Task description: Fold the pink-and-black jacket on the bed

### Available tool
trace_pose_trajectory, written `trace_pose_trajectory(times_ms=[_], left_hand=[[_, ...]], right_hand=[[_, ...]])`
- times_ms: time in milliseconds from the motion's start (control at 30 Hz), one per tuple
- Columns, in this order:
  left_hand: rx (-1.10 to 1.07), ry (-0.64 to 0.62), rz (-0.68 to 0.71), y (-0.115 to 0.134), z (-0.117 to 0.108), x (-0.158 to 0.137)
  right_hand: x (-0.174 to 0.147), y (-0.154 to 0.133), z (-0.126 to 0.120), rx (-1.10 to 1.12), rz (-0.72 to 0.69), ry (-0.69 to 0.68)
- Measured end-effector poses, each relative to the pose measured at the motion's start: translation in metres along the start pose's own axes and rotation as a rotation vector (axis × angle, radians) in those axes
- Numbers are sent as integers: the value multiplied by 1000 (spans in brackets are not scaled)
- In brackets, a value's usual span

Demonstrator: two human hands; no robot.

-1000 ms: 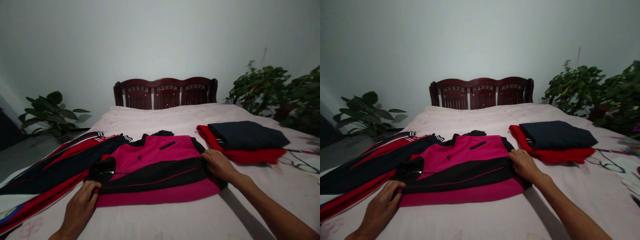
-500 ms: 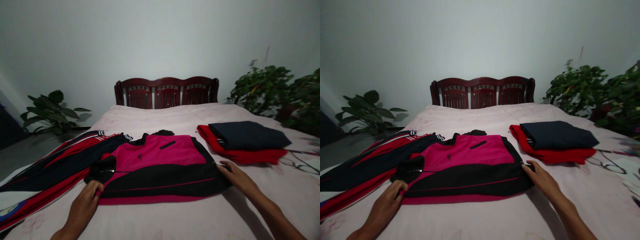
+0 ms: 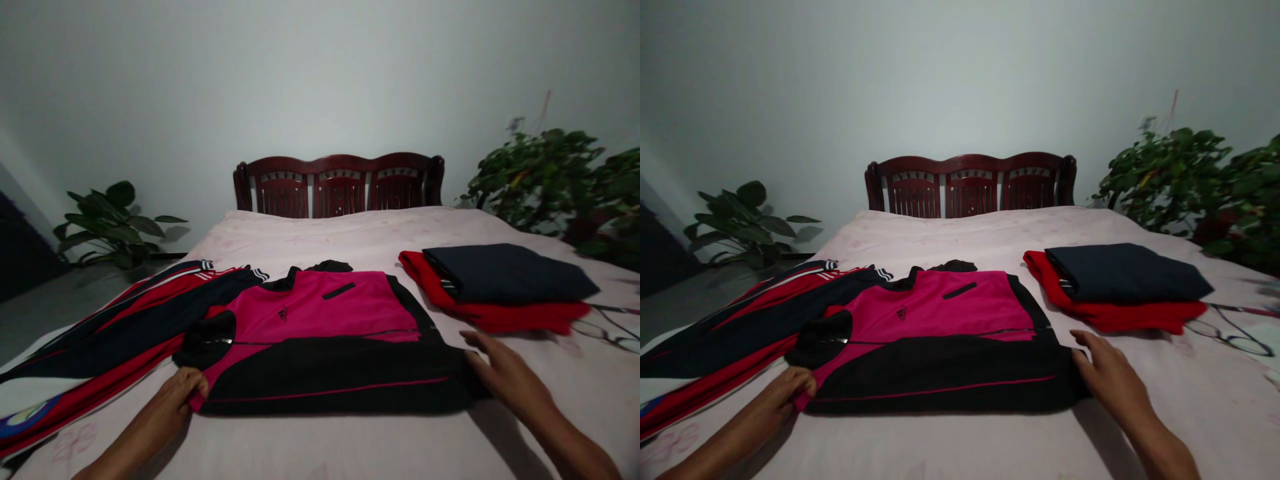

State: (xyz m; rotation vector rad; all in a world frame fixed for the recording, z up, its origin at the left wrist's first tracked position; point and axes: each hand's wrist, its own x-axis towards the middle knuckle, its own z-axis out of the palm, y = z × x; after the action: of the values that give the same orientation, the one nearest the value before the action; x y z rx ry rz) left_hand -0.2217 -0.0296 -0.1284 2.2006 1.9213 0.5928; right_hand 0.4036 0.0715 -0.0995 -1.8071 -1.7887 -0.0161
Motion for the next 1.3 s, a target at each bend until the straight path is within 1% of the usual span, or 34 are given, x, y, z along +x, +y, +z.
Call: trace_pose_trajectory(times_ms=[33,67,133,167,233,300,333,400,433,500,600,667,767,933,1033,1133,1300], left_hand=[[24,34,17,6,-2,4],[47,74,39,16,-2,9],[64,135,90,47,5,23],[55,141,107,67,13,31],[38,117,133,106,37,46],[63,62,166,136,63,57],[91,44,160,146,75,61],[160,16,129,152,90,63],[192,4,113,150,93,63],[241,-22,89,139,93,62],[294,-44,52,121,83,61],[321,-43,20,114,78,61],[340,-40,-16,112,76,62],[339,-34,-31,106,76,64],[360,-24,-68,98,73,64],[372,-4,-90,90,72,63],[373,39,-79,84,78,64]], right_hand=[[0,-14,-2,-34,-50,62],[-1,-33,-3,-31,-100,83],[-5,-79,2,0,-236,71],[-9,-103,8,15,-300,30],[-19,-147,25,17,-433,-110],[-29,-175,46,-15,-529,-236],[-32,-180,55,-41,-551,-288],[-33,-174,72,-111,-543,-366],[-31,-165,77,-151,-520,-389],[-23,-139,84,-238,-462,-395],[-11,-104,86,-354,-381,-311],[-8,-93,85,-405,-338,-247],[-9,-94,84,-428,-295,-218],[-5,-102,76,-432,-231,-268],[2,-93,68,-470,-138,-280],[6,-79,63,-432,-64,-279],[6,-67,65,-336,-101,-273]])
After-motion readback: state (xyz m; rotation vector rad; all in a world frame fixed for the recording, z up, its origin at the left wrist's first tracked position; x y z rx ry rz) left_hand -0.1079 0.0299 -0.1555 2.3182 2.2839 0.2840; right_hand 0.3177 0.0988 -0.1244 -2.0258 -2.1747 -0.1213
